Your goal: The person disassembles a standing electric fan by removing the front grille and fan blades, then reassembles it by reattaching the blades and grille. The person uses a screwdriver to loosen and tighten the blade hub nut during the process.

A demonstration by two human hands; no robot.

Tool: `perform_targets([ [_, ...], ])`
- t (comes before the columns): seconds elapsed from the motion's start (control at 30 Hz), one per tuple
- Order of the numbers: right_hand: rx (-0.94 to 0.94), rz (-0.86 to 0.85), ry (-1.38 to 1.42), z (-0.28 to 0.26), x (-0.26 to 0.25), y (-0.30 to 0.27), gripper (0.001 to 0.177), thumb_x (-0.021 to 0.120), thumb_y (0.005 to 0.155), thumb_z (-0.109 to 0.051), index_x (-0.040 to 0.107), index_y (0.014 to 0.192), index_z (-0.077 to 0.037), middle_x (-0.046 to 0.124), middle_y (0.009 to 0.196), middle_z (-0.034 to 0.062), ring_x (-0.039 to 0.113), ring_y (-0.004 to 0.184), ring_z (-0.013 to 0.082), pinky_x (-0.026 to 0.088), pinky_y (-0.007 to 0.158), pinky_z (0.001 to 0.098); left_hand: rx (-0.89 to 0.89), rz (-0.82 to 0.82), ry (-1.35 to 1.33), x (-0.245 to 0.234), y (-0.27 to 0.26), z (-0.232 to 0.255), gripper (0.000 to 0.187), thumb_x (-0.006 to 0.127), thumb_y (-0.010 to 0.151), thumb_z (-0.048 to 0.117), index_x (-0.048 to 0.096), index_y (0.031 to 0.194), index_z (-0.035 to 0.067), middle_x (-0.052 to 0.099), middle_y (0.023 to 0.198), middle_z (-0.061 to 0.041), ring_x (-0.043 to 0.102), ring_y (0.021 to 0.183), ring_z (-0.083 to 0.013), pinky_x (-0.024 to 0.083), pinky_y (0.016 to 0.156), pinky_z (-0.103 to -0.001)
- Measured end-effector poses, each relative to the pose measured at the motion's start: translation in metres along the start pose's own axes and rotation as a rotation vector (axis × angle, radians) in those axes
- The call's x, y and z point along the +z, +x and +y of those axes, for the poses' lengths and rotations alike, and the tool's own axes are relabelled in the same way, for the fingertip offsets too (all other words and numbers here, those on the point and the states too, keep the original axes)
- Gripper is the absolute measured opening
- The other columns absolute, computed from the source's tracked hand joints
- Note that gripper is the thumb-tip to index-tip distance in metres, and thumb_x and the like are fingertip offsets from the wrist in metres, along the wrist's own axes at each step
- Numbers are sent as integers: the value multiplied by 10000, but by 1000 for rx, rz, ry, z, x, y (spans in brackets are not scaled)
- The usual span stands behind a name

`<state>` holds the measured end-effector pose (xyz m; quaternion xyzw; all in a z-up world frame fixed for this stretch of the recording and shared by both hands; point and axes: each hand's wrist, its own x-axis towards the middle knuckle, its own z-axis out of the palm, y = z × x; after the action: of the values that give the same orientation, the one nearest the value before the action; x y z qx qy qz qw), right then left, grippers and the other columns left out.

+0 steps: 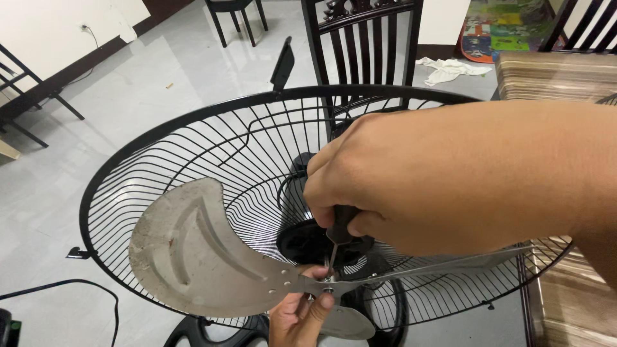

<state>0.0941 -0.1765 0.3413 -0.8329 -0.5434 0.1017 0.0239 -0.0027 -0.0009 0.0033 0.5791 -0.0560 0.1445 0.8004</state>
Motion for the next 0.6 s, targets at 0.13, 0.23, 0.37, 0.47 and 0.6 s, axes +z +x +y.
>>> perform_targets([
  [0.13, -19, -23, 12, -1, -1, 1, 221, 692, 814, -201, 767, 1021, -218, 720, 1077, -111, 700, 985, 128, 575, 798, 318, 44, -19, 10, 3, 1, 3, 373, 777, 898, 79, 668, 1197, -116, 658, 1173, -164, 650, 1076, -202, 526, 981, -360],
  [0.23, 28, -56, 14, -5, -2, 1, 179, 669, 857, -245, 772, 995, -197, 736, 1028, -93, 692, 964, 136, 584, 777, 329, 46, -30, 10, 2, 3, 2, 385, 775, 895, 101, 668, 1203, -105, 661, 1181, -156, 643, 1083, -198, 512, 990, -352],
  [0.37, -45, 101, -45, -15, -6, 6, 234, 648, 905, -327, 740, 996, -131, 729, 989, -17, 717, 936, 202, 563, 743, 373, 57, -32, 43, -1, 4, -2, 392, 789, 890, 123, 686, 1200, -94, 643, 1170, -140, 637, 1075, -193, 514, 966, -338],
  [0.47, 102, 54, -151, -27, -10, 4, 342, 612, 917, -406, 690, 988, -81, 703, 913, 61, 714, 863, 248, 570, 747, 393, 151, -38, 74, -1, 4, -4, 376, 784, 913, 125, 696, 1207, -92, 652, 1166, -141, 637, 1077, -193, 510, 968, -325],
  [0.6, 304, -160, -344, -39, -14, 7, 381, 587, 978, -464, 703, 916, -106, 701, 889, 92, 704, 841, 275, 580, 802, 392, 87, -22, 66, -2, 3, -3, 377, 787, 898, 128, 691, 1197, -83, 650, 1178, -125, 624, 1034, -169, 508, 907, -315],
])
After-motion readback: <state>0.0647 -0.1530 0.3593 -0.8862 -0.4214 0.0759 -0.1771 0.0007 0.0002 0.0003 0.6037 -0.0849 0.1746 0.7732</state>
